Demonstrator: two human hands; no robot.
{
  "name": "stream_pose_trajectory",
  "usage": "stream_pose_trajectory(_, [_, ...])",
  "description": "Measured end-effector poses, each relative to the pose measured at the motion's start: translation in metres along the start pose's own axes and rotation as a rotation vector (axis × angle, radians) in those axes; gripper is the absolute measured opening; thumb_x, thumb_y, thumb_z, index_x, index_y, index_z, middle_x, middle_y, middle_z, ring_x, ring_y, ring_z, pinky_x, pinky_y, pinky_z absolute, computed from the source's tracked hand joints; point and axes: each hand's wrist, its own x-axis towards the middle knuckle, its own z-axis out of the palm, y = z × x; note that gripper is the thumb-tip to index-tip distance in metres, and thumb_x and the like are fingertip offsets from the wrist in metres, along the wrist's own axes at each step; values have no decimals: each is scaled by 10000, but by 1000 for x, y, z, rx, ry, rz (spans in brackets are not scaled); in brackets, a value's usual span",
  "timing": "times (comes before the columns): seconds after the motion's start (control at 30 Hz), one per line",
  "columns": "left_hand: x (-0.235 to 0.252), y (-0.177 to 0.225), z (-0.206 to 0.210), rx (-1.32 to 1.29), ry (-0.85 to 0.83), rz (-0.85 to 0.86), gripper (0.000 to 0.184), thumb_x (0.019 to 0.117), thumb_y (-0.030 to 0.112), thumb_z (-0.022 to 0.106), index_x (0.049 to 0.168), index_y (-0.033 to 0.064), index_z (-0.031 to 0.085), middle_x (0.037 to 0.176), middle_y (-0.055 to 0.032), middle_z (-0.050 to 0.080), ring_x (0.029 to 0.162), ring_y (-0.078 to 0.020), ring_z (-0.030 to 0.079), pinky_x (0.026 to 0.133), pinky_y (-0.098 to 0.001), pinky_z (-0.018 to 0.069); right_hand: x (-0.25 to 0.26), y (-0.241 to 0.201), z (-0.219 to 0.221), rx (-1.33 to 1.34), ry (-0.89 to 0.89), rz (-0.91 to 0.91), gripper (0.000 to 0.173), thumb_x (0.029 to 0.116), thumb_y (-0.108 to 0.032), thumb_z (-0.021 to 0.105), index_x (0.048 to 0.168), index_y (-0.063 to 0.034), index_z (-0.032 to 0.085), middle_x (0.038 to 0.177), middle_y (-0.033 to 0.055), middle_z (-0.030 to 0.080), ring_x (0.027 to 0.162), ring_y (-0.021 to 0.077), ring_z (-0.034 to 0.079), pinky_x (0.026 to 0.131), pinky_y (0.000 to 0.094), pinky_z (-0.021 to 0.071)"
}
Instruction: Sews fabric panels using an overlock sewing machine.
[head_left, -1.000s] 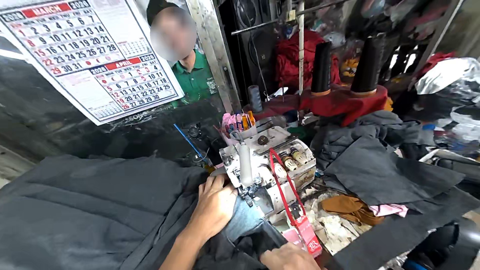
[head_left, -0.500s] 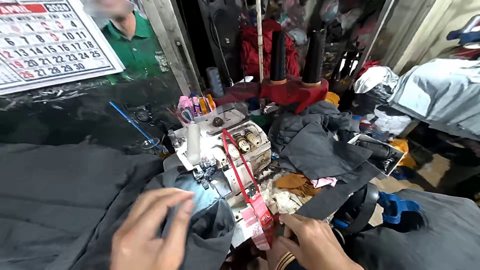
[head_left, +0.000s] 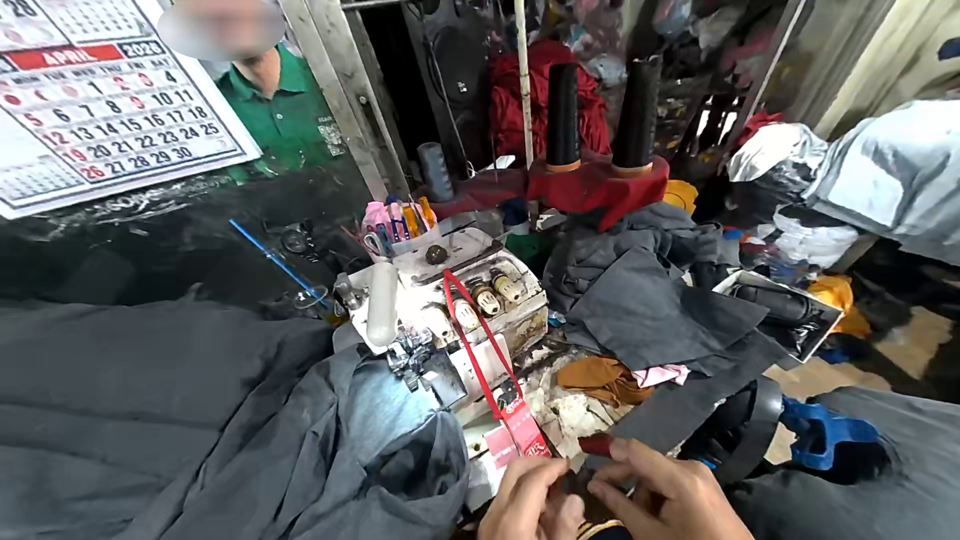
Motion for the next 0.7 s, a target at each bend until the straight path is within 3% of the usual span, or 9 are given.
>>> stream_pose_trajectory(0.03, [6,-7,10,-30,-19,-21,268,1009,251,645,1209,93,728,1186,-53,671,921,-102,683,763,-279,613,-3,2,-1,46,12,-7,222,949,-196,746,1148,-102,714,993,-36,785,629,65,689,547,280,598])
stream_pose_trajectory(0.1, [16,-15,19,-78,-36,-30,192,980,269,695,998,88,757,1091,-41,701,916,-111,686,762,-290,608,-7,8,-4,79,44,-24,199,964,-188,736,1137,-91,718,1021,-18,781,652,68,695,563,274,605])
stream_pose_trajectory(0.17, [25,-11,14,-45,-71,-14,217,967,299,717,906,91,736,1007,-31,695,863,-109,675,725,-292,599,-9,16,-6,91,78,-25,186,972,-172,721,1137,-88,714,1039,-6,776,653,67,686,563,268,595])
stream_pose_trajectory(0.3, [37,-3,5,-38,-191,-65,195,948,260,745,949,76,681,839,-18,694,683,-119,670,618,-316,596,-7,25,-1,147,123,-48,211,981,-151,702,1175,-69,698,1067,30,758,647,69,647,557,255,561])
stream_pose_trajectory(0.43, [37,5,1,-387,-142,-219,149,926,92,751,956,13,629,783,-87,684,552,-161,637,481,-307,560,-5,16,-5,198,136,-1,233,1008,-175,666,1190,-35,704,1096,70,760,676,92,665,598,263,563])
stream_pose_trajectory(0.6, [34,-7,-3,-475,-51,-314,235,869,59,801,1026,8,635,790,-108,682,510,-158,611,415,-288,523,-8,22,-12,187,92,-27,248,1019,-195,658,1227,-62,686,1109,52,755,674,92,669,598,275,577])
stream_pose_trajectory(0.7, [35,-10,-7,-389,-51,-317,189,903,65,766,1047,12,656,828,-115,709,532,-195,648,416,-322,550,-7,24,-12,150,85,-85,247,1010,-180,668,1233,-75,678,1098,37,751,673,79,663,590,269,584])
